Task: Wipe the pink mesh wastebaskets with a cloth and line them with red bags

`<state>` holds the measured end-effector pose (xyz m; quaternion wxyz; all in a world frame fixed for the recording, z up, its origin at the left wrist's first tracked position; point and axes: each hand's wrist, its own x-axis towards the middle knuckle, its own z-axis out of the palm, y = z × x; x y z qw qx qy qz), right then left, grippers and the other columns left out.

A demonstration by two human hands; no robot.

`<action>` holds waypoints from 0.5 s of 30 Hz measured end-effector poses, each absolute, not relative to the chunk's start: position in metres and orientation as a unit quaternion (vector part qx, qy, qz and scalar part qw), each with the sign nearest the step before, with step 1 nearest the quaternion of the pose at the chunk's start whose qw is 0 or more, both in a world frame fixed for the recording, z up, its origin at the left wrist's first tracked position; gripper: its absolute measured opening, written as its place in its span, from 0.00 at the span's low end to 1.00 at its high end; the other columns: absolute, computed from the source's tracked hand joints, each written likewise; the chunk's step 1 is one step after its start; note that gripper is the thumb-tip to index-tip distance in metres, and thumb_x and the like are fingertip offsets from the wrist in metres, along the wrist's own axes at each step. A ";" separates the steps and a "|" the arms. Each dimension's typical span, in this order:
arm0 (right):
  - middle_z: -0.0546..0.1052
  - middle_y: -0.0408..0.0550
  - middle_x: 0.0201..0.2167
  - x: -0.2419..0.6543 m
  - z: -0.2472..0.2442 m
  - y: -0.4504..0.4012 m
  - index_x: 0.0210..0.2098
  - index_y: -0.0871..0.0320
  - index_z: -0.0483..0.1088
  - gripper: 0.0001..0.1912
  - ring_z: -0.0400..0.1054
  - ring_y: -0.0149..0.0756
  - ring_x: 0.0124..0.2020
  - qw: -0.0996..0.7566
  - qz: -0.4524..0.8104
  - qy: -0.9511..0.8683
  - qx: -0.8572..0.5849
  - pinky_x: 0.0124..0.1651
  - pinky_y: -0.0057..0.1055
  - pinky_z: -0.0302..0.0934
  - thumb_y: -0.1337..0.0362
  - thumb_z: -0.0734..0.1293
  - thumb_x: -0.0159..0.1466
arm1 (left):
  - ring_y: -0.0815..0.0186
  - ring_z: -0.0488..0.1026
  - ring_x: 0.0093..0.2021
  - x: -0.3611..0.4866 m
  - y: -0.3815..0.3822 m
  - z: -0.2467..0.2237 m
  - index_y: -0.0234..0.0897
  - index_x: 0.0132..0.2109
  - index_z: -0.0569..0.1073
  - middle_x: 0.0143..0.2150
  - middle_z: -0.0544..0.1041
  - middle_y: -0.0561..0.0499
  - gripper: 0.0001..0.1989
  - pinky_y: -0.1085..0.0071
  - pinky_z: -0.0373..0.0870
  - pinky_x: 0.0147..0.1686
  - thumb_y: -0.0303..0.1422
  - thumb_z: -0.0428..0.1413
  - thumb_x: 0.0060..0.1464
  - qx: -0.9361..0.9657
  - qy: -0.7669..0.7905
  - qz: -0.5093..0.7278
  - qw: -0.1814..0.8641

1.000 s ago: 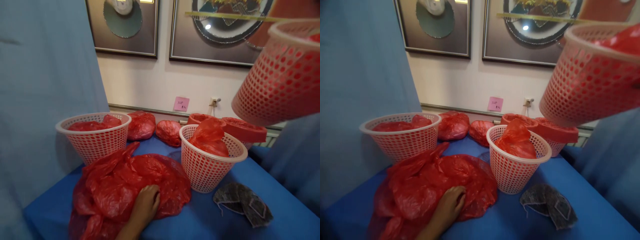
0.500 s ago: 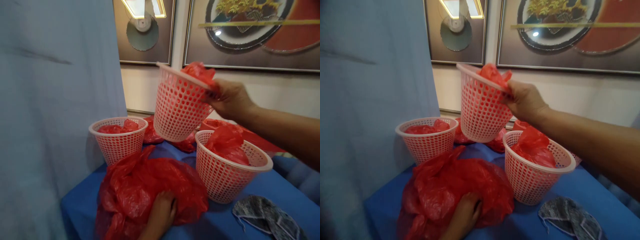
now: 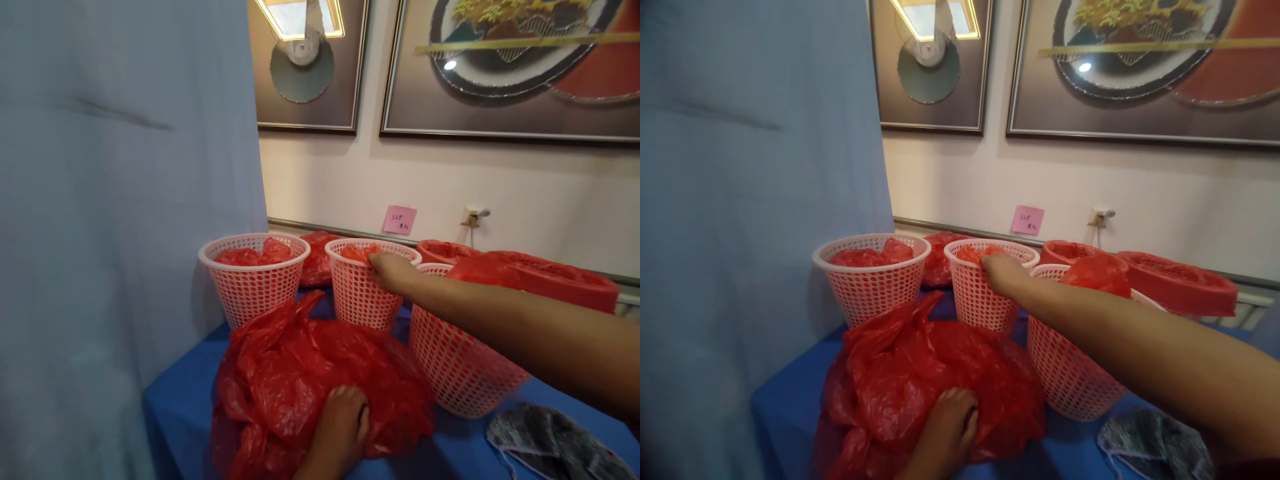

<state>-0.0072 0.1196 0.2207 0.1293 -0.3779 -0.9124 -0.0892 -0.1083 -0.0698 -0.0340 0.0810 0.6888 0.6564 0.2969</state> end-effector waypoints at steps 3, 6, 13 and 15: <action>0.81 0.59 0.47 -0.011 0.211 0.121 0.46 0.60 0.74 0.11 0.75 0.47 0.48 0.112 -0.081 -0.917 -0.373 0.47 0.33 0.63 0.66 0.63 0.66 | 0.58 0.72 0.41 -0.108 -0.070 -0.033 0.36 0.38 0.75 0.39 0.79 0.45 0.09 0.61 0.66 0.46 0.22 0.50 0.57 0.687 0.660 0.293 0.078; 0.81 0.59 0.47 -0.011 0.207 0.120 0.46 0.61 0.74 0.12 0.75 0.47 0.48 0.109 -0.081 -0.917 -0.375 0.47 0.33 0.64 0.66 0.62 0.67 | 0.58 0.74 0.41 -0.110 -0.069 -0.033 0.37 0.38 0.75 0.39 0.80 0.46 0.10 0.61 0.67 0.45 0.22 0.50 0.58 0.688 0.660 0.293 0.068; 0.80 0.61 0.46 -0.005 0.206 0.093 0.49 0.62 0.72 0.13 0.75 0.49 0.47 0.100 -0.118 -0.924 -0.351 0.51 0.39 0.64 0.69 0.63 0.65 | 0.60 0.76 0.37 -0.122 -0.061 -0.042 0.39 0.36 0.75 0.35 0.80 0.47 0.10 0.65 0.72 0.40 0.24 0.51 0.59 0.709 0.630 0.317 -0.014; 0.77 0.62 0.53 0.003 0.208 0.081 0.53 0.63 0.70 0.17 0.71 0.51 0.54 0.109 -0.136 -0.928 -0.330 0.57 0.44 0.61 0.70 0.63 0.65 | 0.61 0.77 0.35 -0.126 -0.057 -0.047 0.39 0.35 0.76 0.34 0.81 0.47 0.10 0.66 0.73 0.40 0.25 0.51 0.59 0.713 0.623 0.322 -0.030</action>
